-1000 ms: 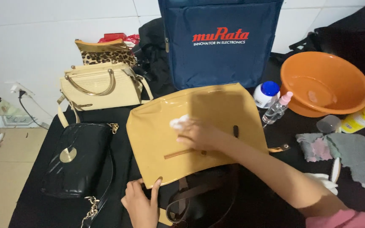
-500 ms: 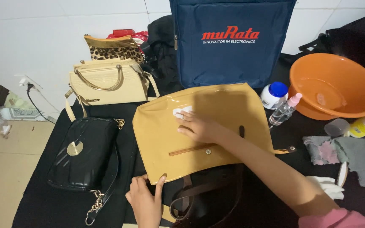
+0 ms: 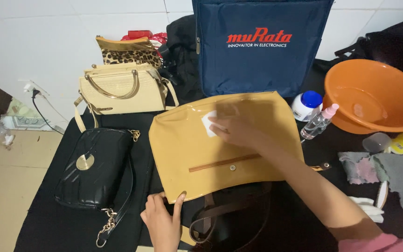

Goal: Cleaning a tan leather handbag using wipes and liquid cleaning agents.

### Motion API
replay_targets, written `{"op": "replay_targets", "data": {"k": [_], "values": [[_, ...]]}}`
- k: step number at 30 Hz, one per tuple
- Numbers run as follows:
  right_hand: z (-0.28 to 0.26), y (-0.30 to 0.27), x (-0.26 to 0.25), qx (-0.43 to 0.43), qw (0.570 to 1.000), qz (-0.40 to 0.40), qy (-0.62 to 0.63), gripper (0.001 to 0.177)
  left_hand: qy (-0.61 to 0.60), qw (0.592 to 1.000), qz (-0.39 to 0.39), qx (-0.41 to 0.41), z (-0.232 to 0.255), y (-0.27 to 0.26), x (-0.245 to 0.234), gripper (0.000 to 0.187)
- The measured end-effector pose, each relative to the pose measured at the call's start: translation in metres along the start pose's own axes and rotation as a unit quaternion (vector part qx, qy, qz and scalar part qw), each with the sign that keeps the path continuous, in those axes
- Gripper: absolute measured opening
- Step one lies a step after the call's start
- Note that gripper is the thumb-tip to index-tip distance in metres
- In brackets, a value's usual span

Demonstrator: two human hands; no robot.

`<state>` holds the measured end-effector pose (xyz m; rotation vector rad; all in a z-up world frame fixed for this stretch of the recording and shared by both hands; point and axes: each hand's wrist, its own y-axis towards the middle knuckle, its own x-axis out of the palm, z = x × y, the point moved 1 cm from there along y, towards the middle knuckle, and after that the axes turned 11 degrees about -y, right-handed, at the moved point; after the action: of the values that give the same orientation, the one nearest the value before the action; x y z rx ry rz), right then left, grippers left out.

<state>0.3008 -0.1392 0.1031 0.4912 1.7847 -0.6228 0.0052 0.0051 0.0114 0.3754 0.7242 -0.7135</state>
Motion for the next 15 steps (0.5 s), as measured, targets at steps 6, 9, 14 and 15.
{"op": "replay_targets", "data": {"k": [6,9,14,15], "values": [[0.002,-0.007,0.001,-0.024,0.998,0.016,-0.064,0.060,-0.004,1.000,-0.005,-0.012,0.006,0.000,-0.004,0.048],[0.009,-0.005,0.017,-0.042,0.973,0.107,-0.198,0.068,0.001,1.000,-0.005,-0.006,0.003,0.000,-0.002,0.050],[-0.009,-0.014,0.018,-0.100,0.985,0.013,-0.139,0.064,-0.009,0.999,0.019,0.029,-0.002,0.000,0.001,0.049],[-0.012,-0.015,0.018,-0.099,0.985,0.013,-0.139,0.064,-0.009,0.999,0.019,0.029,-0.001,0.000,0.000,0.049]]}}
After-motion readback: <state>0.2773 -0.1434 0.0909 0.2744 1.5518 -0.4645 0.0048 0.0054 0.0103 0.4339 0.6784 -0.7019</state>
